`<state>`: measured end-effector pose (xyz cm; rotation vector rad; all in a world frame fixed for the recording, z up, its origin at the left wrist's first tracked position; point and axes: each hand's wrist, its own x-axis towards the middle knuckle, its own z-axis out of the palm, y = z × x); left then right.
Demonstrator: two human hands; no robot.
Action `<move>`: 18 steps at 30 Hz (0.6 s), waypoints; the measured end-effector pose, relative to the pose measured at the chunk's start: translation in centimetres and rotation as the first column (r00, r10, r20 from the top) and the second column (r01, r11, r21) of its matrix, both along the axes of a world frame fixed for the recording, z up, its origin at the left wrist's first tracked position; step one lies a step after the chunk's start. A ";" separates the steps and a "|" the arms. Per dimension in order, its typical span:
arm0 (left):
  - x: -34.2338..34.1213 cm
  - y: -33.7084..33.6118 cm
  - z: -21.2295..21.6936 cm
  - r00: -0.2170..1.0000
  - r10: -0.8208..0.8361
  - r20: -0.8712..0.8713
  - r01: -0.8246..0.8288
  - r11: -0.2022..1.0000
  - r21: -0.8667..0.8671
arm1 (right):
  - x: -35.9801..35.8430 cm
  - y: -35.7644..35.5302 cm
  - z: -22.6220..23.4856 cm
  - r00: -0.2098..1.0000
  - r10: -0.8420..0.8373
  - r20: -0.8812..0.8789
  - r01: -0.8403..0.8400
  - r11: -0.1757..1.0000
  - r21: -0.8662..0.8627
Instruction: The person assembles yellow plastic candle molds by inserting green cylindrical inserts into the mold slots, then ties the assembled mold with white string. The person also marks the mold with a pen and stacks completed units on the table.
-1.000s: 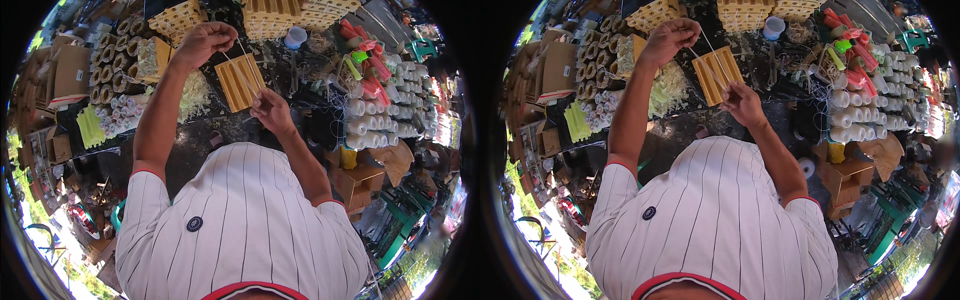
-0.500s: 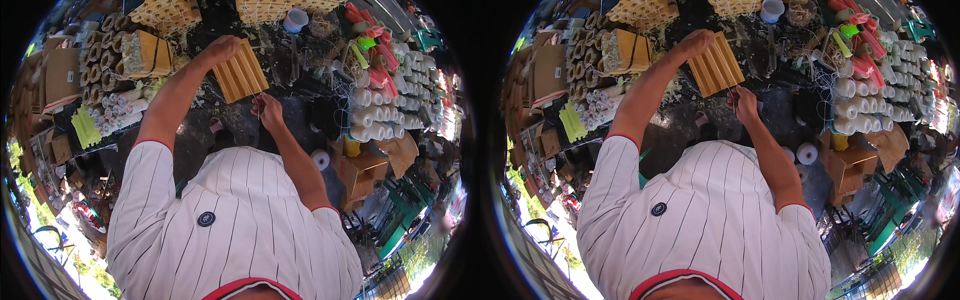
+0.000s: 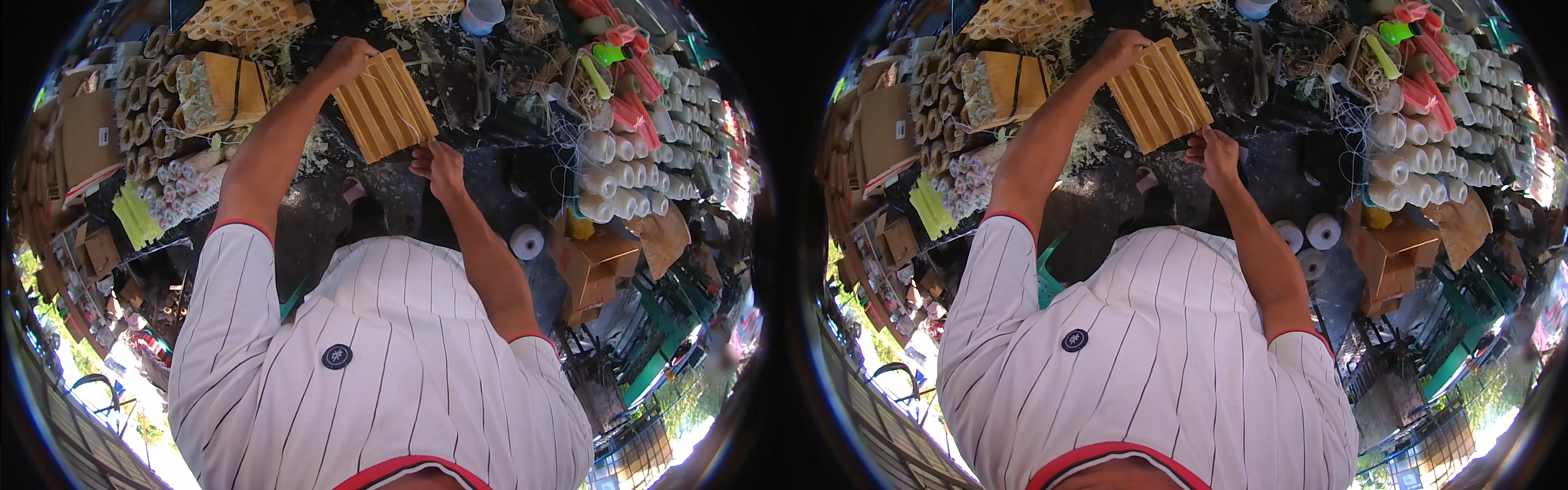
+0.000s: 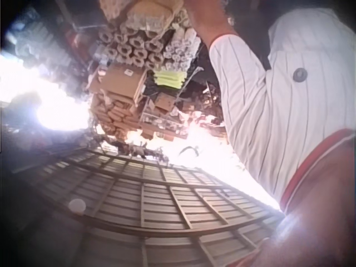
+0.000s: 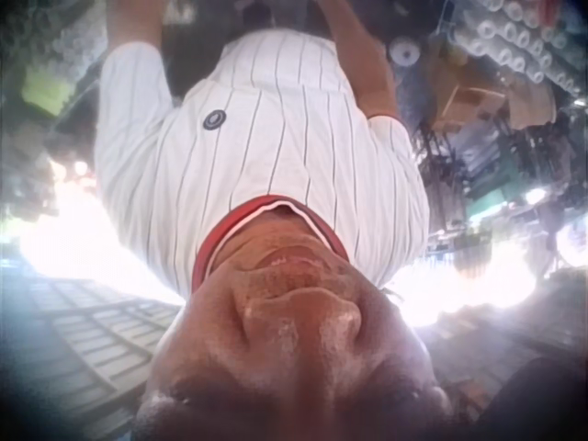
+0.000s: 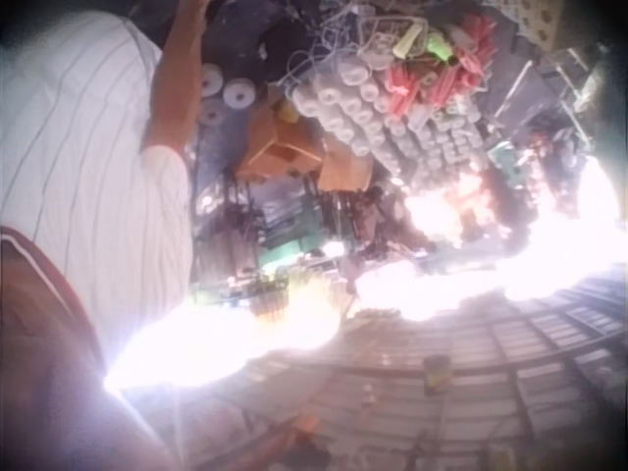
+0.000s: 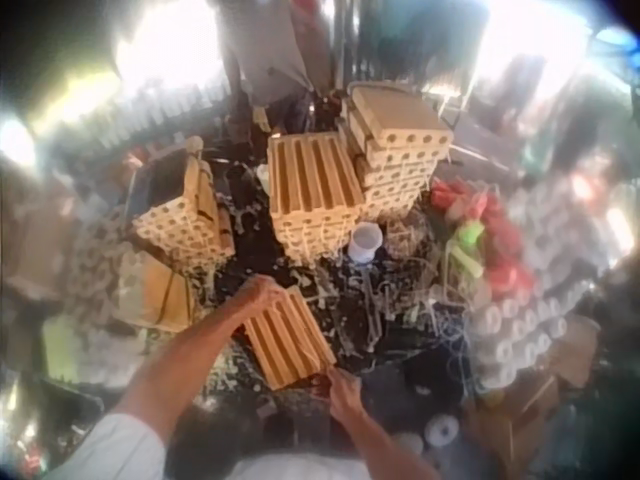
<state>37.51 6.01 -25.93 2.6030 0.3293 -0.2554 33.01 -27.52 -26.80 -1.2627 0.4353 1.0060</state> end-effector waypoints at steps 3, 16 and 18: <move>-0.7 0.3 0.4 0.999 -0.002 0.052 0.004 0.999 -0.042 | 0.2 -0.5 3.2 0.963 0.215 0.165 -0.137 0.910 -0.391; -0.7 0.8 -0.2 0.997 0.055 0.050 -0.051 0.995 -0.084 | -2.0 1.6 1.7 0.040 0.740 0.672 0.042 0.670 -0.741; -0.9 1.0 -0.5 0.995 0.075 0.068 -0.065 0.988 -0.141 | -2.6 1.0 1.5 0.027 0.745 0.666 0.007 0.667 -0.745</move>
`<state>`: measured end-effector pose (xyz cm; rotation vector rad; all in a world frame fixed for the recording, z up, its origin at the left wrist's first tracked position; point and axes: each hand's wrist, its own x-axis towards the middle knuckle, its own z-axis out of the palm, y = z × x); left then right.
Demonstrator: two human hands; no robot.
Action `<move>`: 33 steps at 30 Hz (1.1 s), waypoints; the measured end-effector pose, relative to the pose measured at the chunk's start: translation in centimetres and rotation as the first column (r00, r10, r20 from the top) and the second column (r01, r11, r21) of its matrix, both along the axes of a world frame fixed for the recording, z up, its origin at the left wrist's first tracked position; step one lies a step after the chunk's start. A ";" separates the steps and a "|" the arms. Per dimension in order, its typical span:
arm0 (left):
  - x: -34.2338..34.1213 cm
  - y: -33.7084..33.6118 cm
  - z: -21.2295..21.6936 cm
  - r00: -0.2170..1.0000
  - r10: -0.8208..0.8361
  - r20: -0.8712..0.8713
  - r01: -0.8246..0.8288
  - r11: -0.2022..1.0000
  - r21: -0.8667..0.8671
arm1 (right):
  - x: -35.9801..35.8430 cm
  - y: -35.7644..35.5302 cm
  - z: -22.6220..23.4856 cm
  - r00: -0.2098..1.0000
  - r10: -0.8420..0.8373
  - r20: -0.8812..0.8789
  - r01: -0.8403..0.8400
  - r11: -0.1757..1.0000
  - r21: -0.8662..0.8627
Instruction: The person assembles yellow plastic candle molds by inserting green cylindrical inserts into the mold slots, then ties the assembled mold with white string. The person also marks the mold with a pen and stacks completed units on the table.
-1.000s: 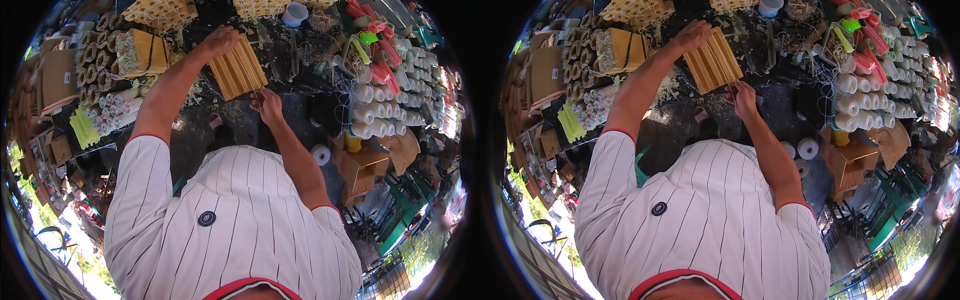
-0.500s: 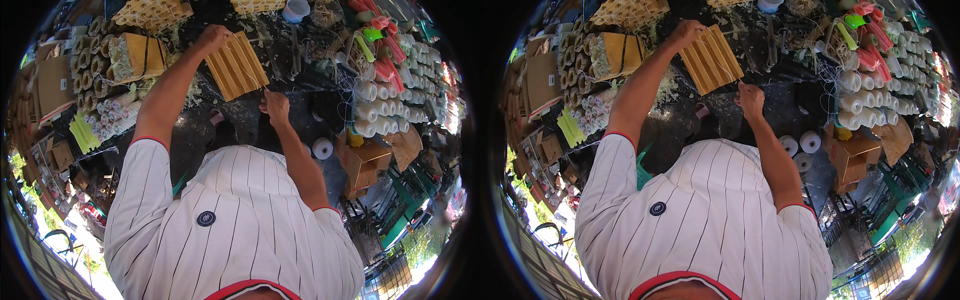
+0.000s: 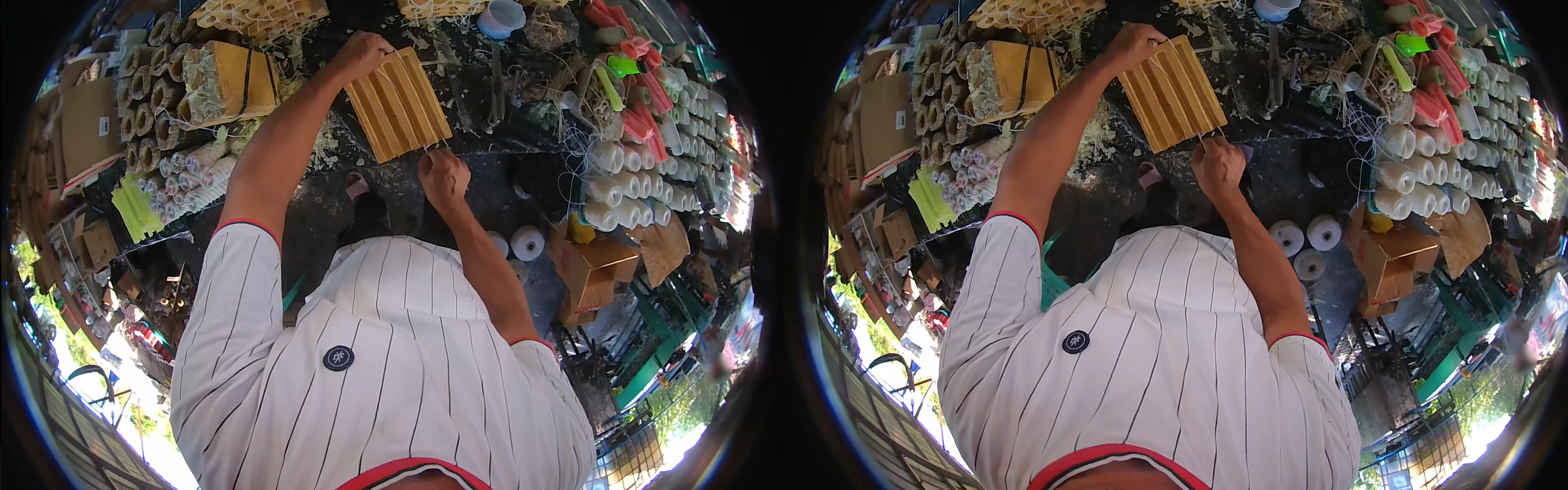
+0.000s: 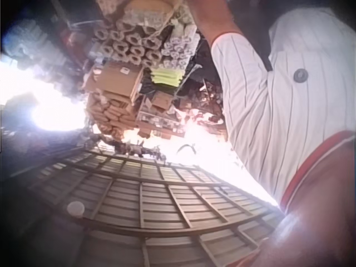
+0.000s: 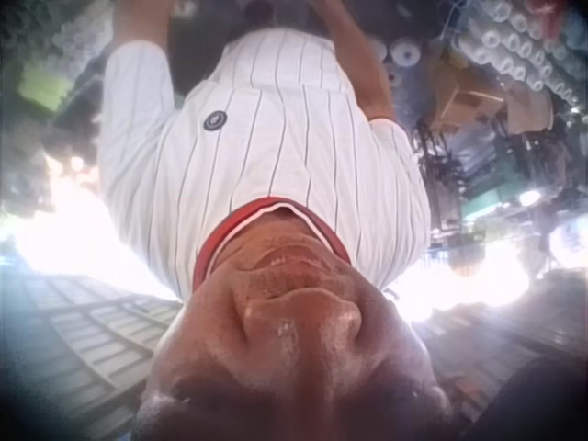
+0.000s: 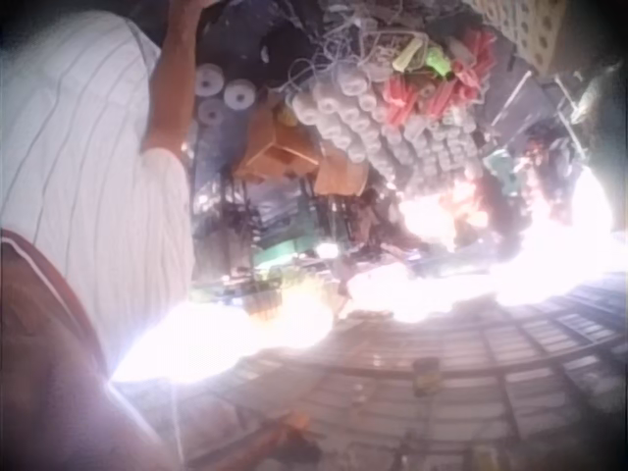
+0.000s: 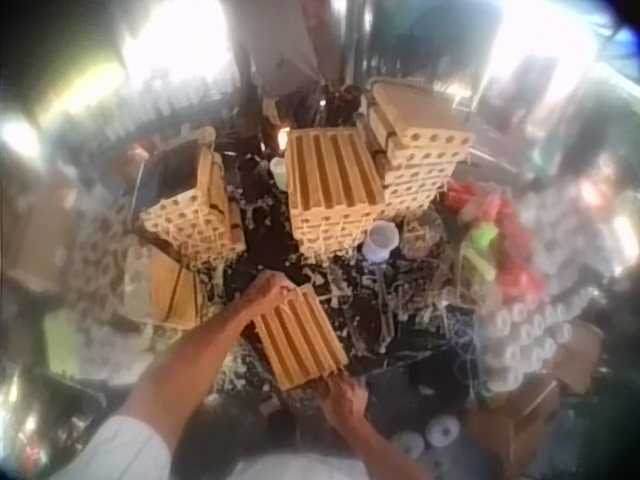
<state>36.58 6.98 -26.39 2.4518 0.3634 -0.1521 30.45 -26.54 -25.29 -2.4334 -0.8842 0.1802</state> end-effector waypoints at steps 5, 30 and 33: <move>0.3 -0.1 0.4 1.000 0.011 -0.006 -0.011 0.999 -0.038 | -0.1 -0.7 -0.8 0.998 -0.050 -0.026 0.050 0.999 0.022; 0.8 0.8 -0.6 0.991 0.100 0.084 -0.095 0.993 -0.064 | 2.0 -1.0 1.9 0.963 -0.236 -0.130 0.228 0.971 -0.073; 0.7 0.1 -1.4 0.979 0.158 0.133 -0.152 0.987 -0.052 | 2.2 -0.7 0.9 0.978 -0.209 0.018 0.210 0.978 -0.016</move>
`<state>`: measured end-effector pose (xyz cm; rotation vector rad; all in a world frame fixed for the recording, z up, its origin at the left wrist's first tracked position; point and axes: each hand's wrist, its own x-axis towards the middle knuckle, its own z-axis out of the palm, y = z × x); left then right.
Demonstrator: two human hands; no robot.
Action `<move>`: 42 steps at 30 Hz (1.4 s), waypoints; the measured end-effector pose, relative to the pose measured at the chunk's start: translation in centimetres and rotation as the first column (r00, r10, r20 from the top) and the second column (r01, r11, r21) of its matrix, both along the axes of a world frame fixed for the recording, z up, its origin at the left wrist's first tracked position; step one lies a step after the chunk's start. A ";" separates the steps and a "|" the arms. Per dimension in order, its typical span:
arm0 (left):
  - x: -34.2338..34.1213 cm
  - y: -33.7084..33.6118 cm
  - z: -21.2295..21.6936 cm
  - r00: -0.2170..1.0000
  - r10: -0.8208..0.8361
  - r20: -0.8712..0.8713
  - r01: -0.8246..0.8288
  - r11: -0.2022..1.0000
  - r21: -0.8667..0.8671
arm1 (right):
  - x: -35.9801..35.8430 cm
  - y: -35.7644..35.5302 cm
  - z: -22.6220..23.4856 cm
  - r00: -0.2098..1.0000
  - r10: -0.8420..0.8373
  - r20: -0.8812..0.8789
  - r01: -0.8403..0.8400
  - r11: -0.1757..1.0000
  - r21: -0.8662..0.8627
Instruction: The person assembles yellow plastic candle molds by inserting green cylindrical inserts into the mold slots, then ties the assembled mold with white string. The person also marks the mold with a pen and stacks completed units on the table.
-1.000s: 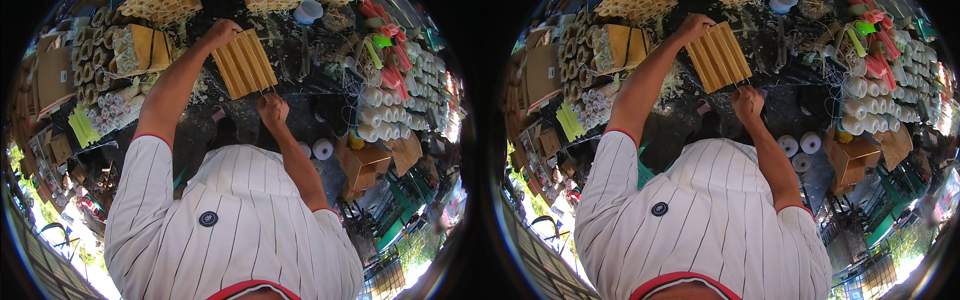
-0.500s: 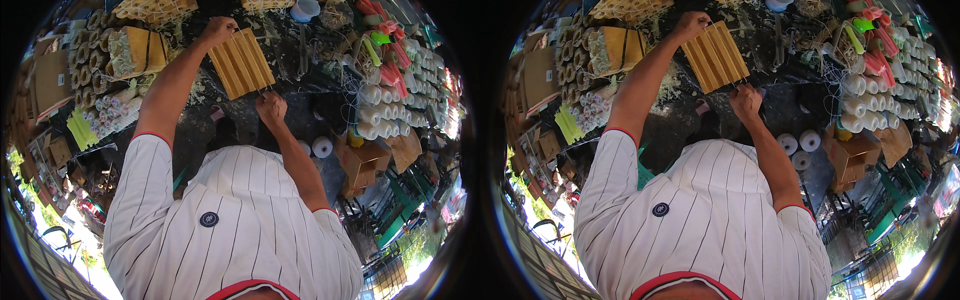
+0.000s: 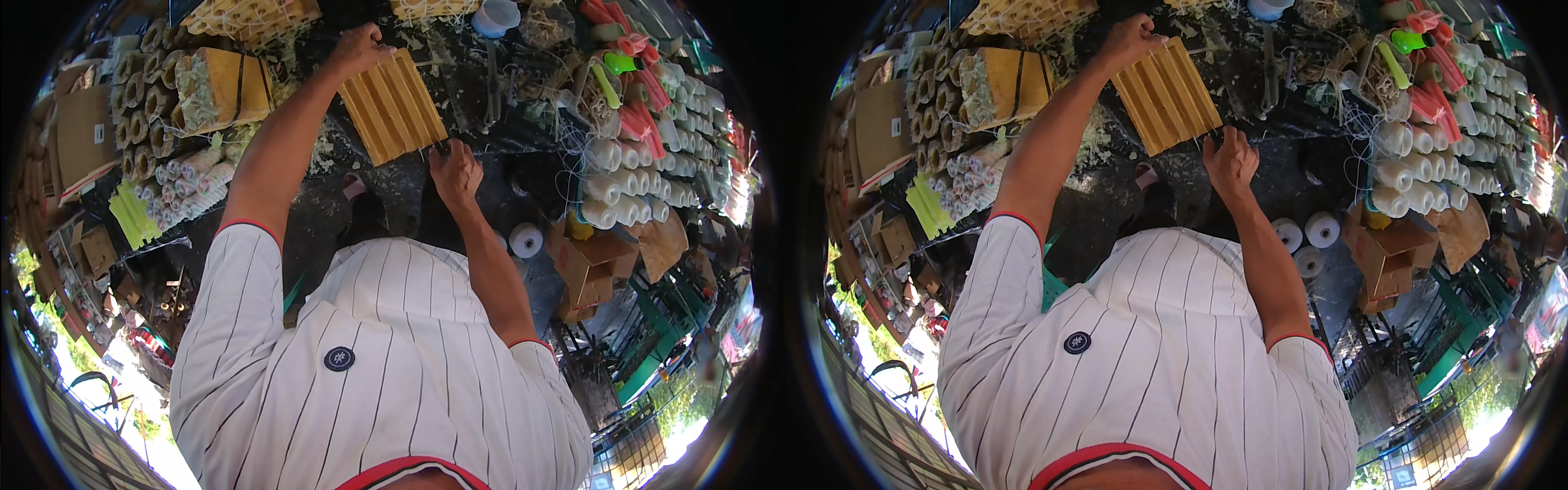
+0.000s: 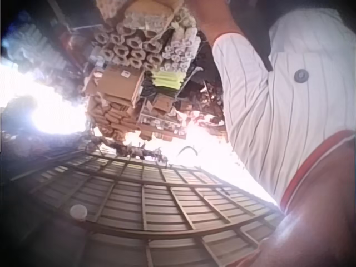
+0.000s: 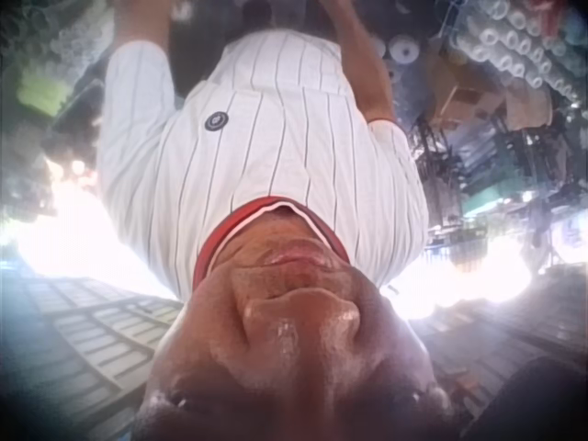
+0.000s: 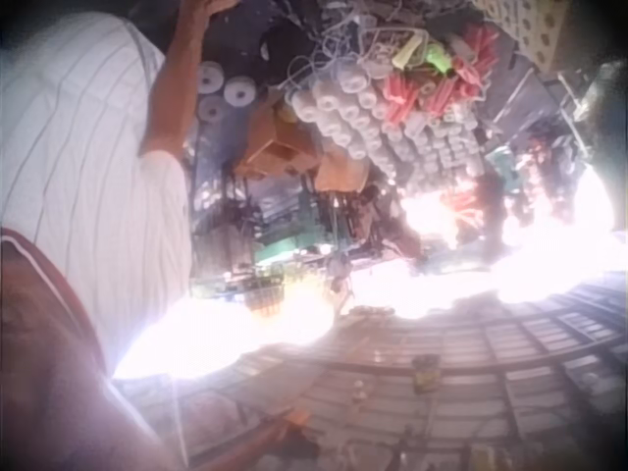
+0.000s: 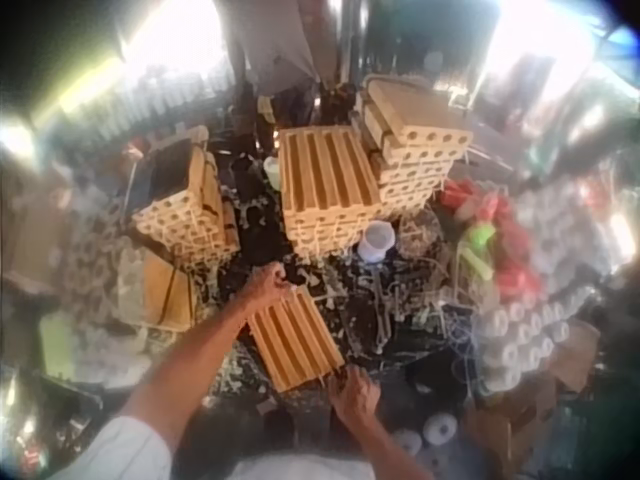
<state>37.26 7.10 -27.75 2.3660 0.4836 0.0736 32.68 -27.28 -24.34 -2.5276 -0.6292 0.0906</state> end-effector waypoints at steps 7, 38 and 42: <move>0.8 -0.5 -0.3 0.997 0.061 -0.050 -0.062 0.998 -0.012 | 0.6 0.0 -2.0 0.999 0.045 -0.022 -0.044 0.997 0.059; -29.6 2.7 7.6 0.091 0.988 0.123 -0.824 0.144 -0.549 | -2.4 -4.0 2.6 0.967 0.248 0.056 -0.232 0.952 -0.201; -28.5 8.1 7.3 0.065 0.983 0.172 -0.954 0.112 -0.277 | -2.9 -2.6 4.0 0.953 0.287 -0.097 -0.295 0.953 -0.068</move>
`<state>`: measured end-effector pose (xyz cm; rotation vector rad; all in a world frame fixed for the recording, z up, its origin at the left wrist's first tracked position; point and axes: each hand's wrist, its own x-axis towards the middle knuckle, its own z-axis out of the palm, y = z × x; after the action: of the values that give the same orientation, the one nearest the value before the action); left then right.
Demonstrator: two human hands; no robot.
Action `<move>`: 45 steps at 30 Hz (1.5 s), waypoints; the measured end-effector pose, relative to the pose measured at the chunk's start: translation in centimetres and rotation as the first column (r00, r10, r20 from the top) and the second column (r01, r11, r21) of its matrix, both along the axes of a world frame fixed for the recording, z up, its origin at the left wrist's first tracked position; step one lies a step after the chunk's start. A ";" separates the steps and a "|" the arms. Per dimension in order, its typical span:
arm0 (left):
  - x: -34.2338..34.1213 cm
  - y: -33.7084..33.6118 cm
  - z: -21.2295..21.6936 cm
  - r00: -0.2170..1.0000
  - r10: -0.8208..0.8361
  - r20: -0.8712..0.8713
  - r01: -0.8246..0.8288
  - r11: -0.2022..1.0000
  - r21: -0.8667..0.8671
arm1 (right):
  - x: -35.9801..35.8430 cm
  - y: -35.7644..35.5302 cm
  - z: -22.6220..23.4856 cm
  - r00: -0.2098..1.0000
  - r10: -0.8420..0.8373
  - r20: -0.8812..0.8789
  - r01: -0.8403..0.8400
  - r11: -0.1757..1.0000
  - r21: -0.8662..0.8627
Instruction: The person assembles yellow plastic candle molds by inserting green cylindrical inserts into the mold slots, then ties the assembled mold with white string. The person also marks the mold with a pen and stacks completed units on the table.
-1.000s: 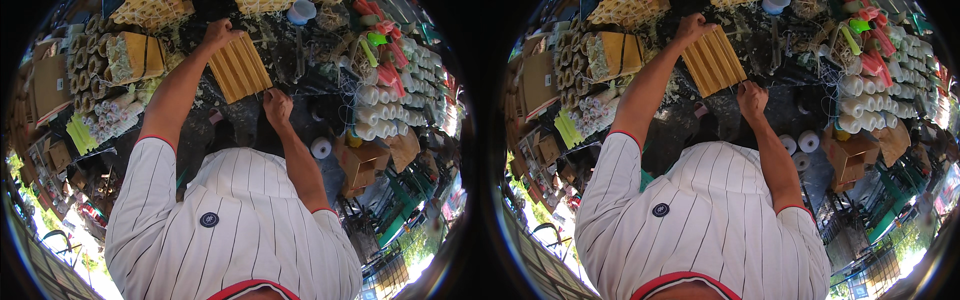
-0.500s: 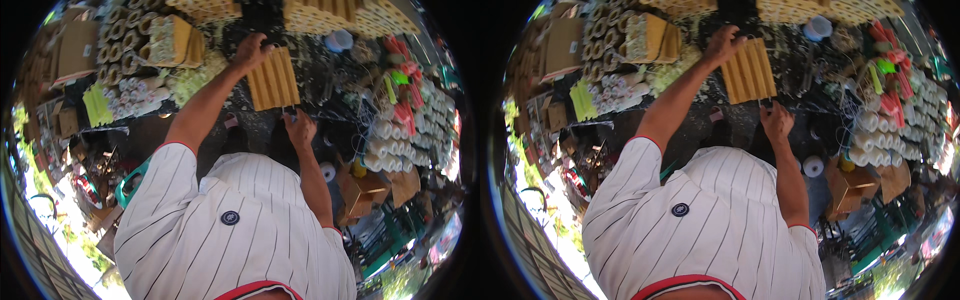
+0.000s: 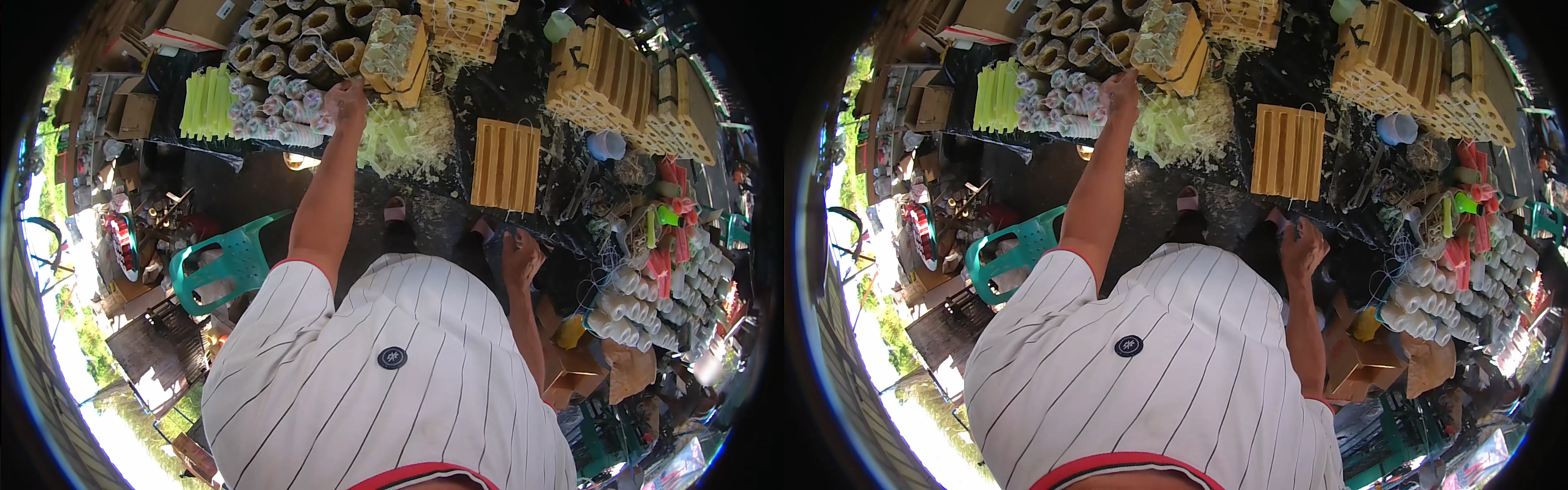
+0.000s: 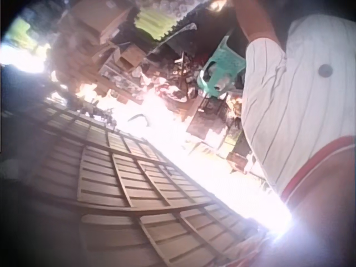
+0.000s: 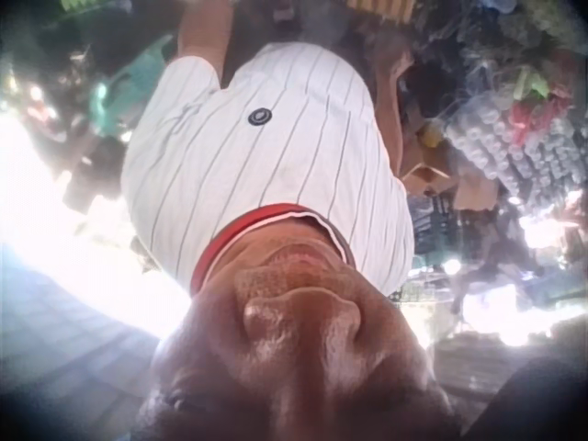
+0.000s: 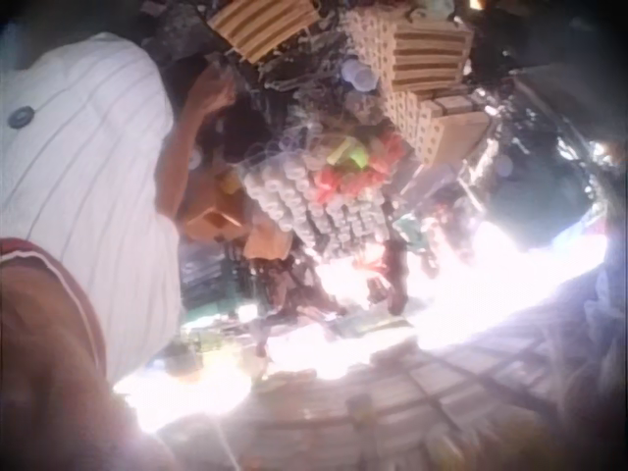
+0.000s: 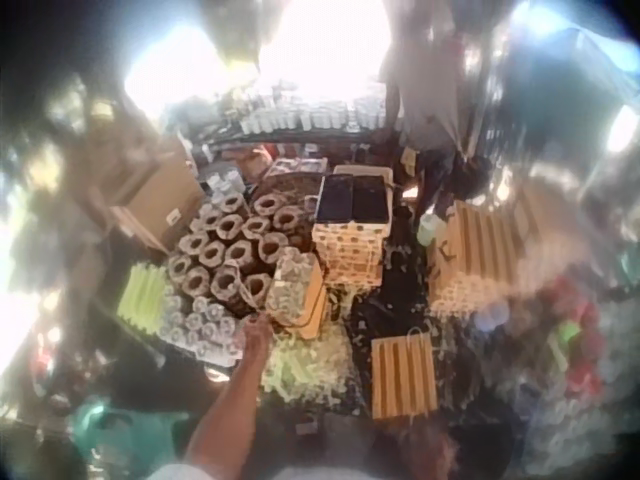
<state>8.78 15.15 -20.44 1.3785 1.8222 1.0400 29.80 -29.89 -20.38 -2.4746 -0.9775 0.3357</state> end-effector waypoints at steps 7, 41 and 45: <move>-1.5 -6.8 13.1 0.773 -0.629 -0.083 0.623 0.777 -0.093 | -2.1 2.7 3.9 0.954 -0.036 -0.296 0.110 0.965 0.237; 12.9 -14.2 21.5 -0.012 -1.000 -0.022 0.965 -0.017 0.263 | 2.8 3.9 12.2 0.005 0.736 -0.677 0.413 0.615 0.672; 13.5 -13.6 19.0 -0.036 -0.897 -0.441 0.995 -0.072 0.065 | 1.2 3.0 10.1 -0.079 0.598 -0.797 0.377 0.758 0.532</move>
<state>22.32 1.59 -1.41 2.5171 0.1558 0.2776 31.04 -26.85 -10.24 -0.7451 -0.3782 1.4106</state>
